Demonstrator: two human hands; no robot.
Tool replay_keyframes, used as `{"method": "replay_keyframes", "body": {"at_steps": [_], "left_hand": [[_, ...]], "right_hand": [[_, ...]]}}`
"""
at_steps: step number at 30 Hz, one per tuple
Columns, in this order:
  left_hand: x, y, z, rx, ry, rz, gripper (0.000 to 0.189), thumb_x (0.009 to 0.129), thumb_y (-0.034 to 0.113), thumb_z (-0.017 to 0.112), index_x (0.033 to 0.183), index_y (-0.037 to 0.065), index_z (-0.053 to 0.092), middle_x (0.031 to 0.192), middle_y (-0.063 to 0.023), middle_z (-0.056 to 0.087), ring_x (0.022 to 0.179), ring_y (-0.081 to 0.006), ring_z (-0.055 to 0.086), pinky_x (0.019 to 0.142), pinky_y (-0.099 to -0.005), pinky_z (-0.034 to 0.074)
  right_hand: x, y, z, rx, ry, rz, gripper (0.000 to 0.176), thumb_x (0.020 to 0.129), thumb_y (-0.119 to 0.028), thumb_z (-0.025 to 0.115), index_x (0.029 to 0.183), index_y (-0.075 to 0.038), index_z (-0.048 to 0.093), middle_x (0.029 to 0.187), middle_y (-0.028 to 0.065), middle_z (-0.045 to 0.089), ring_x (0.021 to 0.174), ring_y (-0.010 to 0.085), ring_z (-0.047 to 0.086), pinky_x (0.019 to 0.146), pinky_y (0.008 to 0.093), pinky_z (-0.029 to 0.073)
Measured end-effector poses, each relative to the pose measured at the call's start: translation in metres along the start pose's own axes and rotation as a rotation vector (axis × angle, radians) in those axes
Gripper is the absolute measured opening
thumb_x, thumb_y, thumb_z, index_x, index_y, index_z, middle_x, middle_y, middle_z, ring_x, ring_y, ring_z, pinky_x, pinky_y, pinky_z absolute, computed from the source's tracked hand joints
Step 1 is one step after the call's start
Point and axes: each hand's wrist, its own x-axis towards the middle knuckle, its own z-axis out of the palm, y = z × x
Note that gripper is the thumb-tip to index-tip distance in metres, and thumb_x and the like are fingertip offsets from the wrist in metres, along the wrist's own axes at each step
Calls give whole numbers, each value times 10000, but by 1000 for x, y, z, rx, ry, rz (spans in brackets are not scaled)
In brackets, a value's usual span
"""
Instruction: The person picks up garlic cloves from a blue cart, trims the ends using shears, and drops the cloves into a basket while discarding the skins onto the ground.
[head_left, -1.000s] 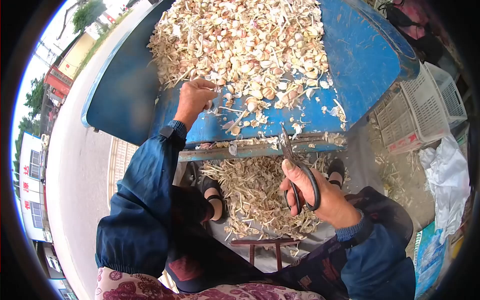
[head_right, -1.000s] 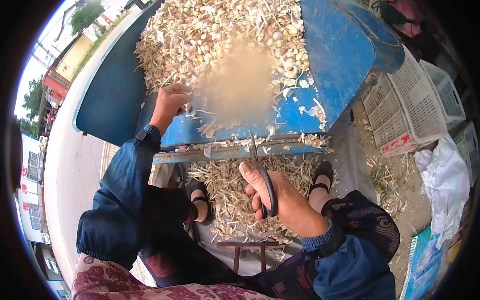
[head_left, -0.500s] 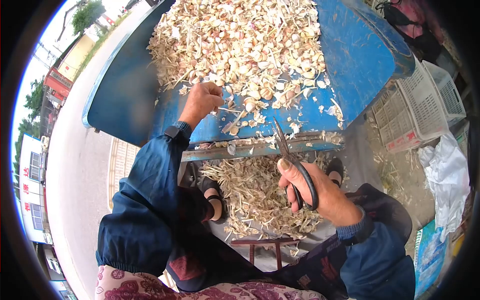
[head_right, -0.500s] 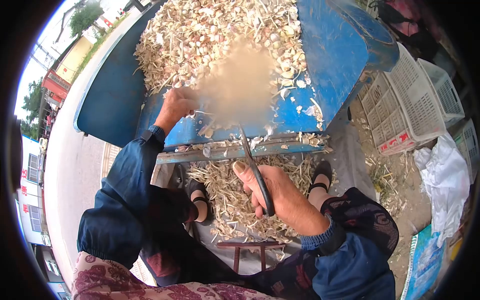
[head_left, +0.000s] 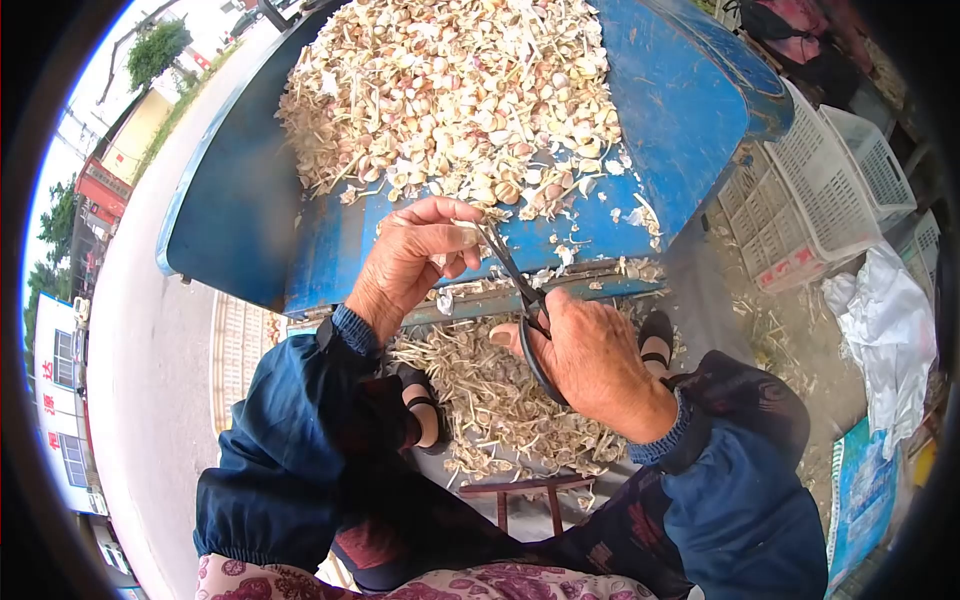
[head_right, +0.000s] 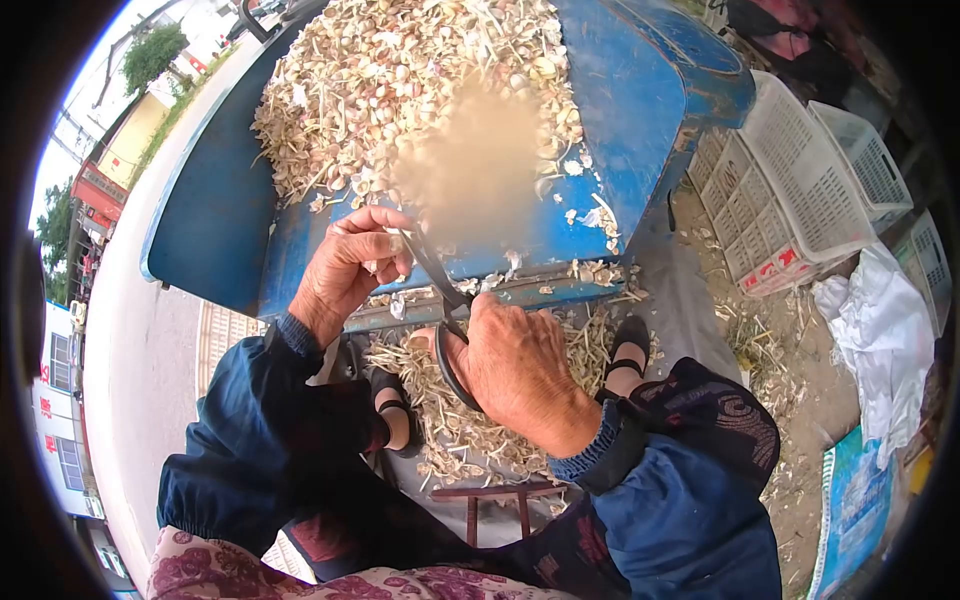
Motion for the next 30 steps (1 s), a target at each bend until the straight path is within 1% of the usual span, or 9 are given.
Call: {"method": "replay_keyframes", "body": {"at_steps": [7, 13, 16, 19, 20, 24, 25, 28, 30], "left_hand": [[-5, -2, 14, 59, 10, 44, 131, 804, 4, 691, 917, -41, 642, 769, -131, 678, 617, -188, 657, 502, -252, 463], [-9, -4, 21, 61, 54, 99, 135, 780, -14, 694, 898, -50, 638, 780, -136, 674, 612, -200, 662, 500, -269, 485], [-14, -5, 20, 82, 49, 115, 134, 759, -45, 681, 884, -61, 635, 762, -142, 666, 604, -209, 661, 494, -278, 493], [-18, -7, 19, 141, 85, 52, 160, 735, -52, 647, 894, -37, 630, 751, -141, 654, 597, -201, 639, 476, -260, 451], [-15, -6, 11, 83, 121, 11, 166, 737, -54, 639, 900, -34, 624, 753, -133, 647, 607, -200, 636, 481, -257, 447], [21, -6, -58, -87, 353, -57, 125, 767, -44, 598, 889, -23, 578, 748, -94, 599, 646, -181, 609, 506, -241, 406], [29, -3, -66, -97, 438, -48, 95, 779, -30, 595, 871, -26, 571, 756, -94, 597, 647, -163, 602, 512, -230, 396], [61, -3, -105, -2, 336, -12, 79, 780, -22, 637, 826, -36, 574, 740, -112, 609, 584, -145, 578, 471, -231, 386], [81, -6, -109, 329, 386, 78, 86, 774, 1, 668, 755, -34, 592, 651, -79, 575, 504, -126, 522, 423, -238, 348]], "right_hand": [[-1, 4, 4, -96, 82, -36, 428, 893, -381, 654, 810, 27, 552, 623, 215, 618, 645, 393, 651, 610, 473, 492], [-1, 10, 8, 256, 25, -94, 488, 917, -404, 626, 753, 47, 535, 535, 182, 567, 569, 359, 635, 548, 431, 484], [-4, 4, 7, 813, -170, 334, 556, 938, -480, 581, 719, 27, 519, 472, 82, 498, 447, 241, 570, 448, 368, 456], [-3, 6, -10, 993, -164, 417, 621, 936, -612, 483, 764, -17, 527, 500, 22, 462, 386, 108, 470, 340, 268, 383], [-1, 6, -12, 1040, -123, 462, 636, 929, -636, 468, 795, -17, 528, 493, 18, 451, 367, 131, 452, 350, 270, 402], [-2, 20, -24, 1168, -150, 496, 634, 910, -679, 449, 934, -47, 496, 789, 66, 542, 547, 129, 556, 430, 278, 480], [-1, 20, -24, 1152, -141, 499, 635, 912, -678, 448, 925, -45, 501, 762, 63, 541, 533, 131, 551, 431, 280, 480], [-2, 18, -27, 1097, -124, 511, 629, 925, -657, 450, 866, -37, 538, 621, 50, 533, 464, 138, 526, 439, 275, 463], [0, 14, -26, 1078, -108, 524, 664, 914, -666, 465, 841, -11, 545, 579, 47, 513, 451, 131, 520, 429, 264, 439]]}}
